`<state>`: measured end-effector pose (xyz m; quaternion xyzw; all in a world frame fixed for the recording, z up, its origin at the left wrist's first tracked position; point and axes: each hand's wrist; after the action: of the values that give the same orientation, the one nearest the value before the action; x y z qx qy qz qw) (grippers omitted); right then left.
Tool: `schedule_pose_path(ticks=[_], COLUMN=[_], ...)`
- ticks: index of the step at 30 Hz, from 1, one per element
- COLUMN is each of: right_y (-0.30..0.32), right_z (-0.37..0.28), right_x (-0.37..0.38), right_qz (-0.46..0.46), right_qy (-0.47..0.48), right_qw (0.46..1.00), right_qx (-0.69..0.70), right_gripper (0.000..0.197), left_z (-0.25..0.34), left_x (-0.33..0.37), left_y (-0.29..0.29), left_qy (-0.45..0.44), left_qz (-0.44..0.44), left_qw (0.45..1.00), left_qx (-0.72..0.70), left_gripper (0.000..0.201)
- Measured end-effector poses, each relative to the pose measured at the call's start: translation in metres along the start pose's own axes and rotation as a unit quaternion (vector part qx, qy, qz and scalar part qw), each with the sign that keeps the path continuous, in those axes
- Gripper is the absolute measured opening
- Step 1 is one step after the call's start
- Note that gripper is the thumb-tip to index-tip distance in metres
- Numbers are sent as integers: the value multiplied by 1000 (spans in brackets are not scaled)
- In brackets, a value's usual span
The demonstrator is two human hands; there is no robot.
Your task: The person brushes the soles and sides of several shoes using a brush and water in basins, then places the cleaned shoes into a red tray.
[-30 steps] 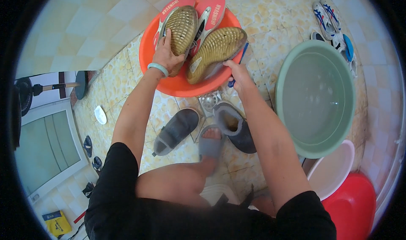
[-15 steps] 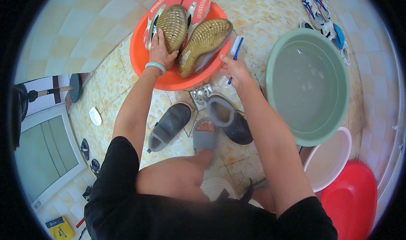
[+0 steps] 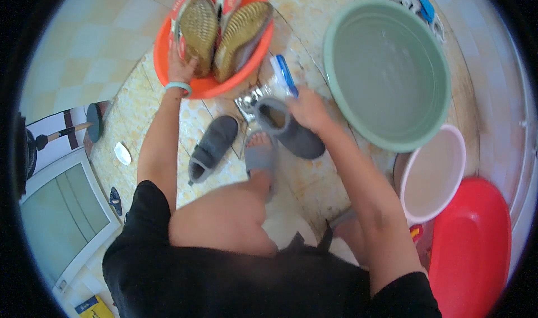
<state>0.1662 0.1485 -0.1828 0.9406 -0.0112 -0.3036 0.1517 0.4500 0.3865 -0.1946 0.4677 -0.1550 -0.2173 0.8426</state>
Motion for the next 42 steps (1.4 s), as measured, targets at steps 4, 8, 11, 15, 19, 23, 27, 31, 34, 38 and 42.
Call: schedule_pose_path(ticks=[4, 8, 11, 15, 19, 23, 27, 31, 34, 38, 42], right_y=[5, 19, 37, 69, 89, 106, 128, 149, 155, 159, 163], right_z=[-9, 6, -16, -28, -19, -4, 10, 30, 1, 7, 63], right_x=[-49, -87, -116, -169, -226, -283, -333, -382, -400, -457, -500], right_qz=[57, 61, 87, 74, 58, 84, 140, 218, 276, 369, 406], right_qy=[-3, -21, 36, 14, -1, -23, -42, -107, -98, -91, -95], right_qw=[992, 991, 990, 982, 965, 963, 957, 944, 941, 913, 892], right_qx=[111, -120, -105, -176, -256, -254, -250, -225, -169, -148, -171], right_gripper=[34, 30, 24, 21, 20, 20, 21, 26, 29, 30, 32], left_z=[51, 130, 138, 155, 145, 149, 157, 211, 202, 221, 218], left_x=[-52, -133, -167, -173, -159, -151, -133, -117, -99, -92, -116], left_y=[1, -14, -42, -70, -97, -91, -57, 3, 48, 58, 56], left_qy=[-86, -215, -307, -230, -142, 6, -70, -93, -150, -153, -216], left_qz=[44, -114, -225, -374, -445, -513, -437, -414, -368, -313, -221], left_qw=[995, 963, 922, 898, 878, 857, 880, 904, 905, 902, 951], left_qx=[-1, -112, -76, 7, 108, -51, -172, -52, -151, -254, 17], left_gripper=[63, 40, 38, 42, 42, 35, 32, 37, 33, 29, 33])
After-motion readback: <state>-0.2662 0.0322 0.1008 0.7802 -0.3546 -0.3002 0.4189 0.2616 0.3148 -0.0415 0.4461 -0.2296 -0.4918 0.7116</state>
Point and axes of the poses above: each hand's wrist, its own x-axis towards the middle knuckle, its own y-axis out of the back of the hand, z = x × y, and after that the axes turned 7 degrees about -z, right-handed
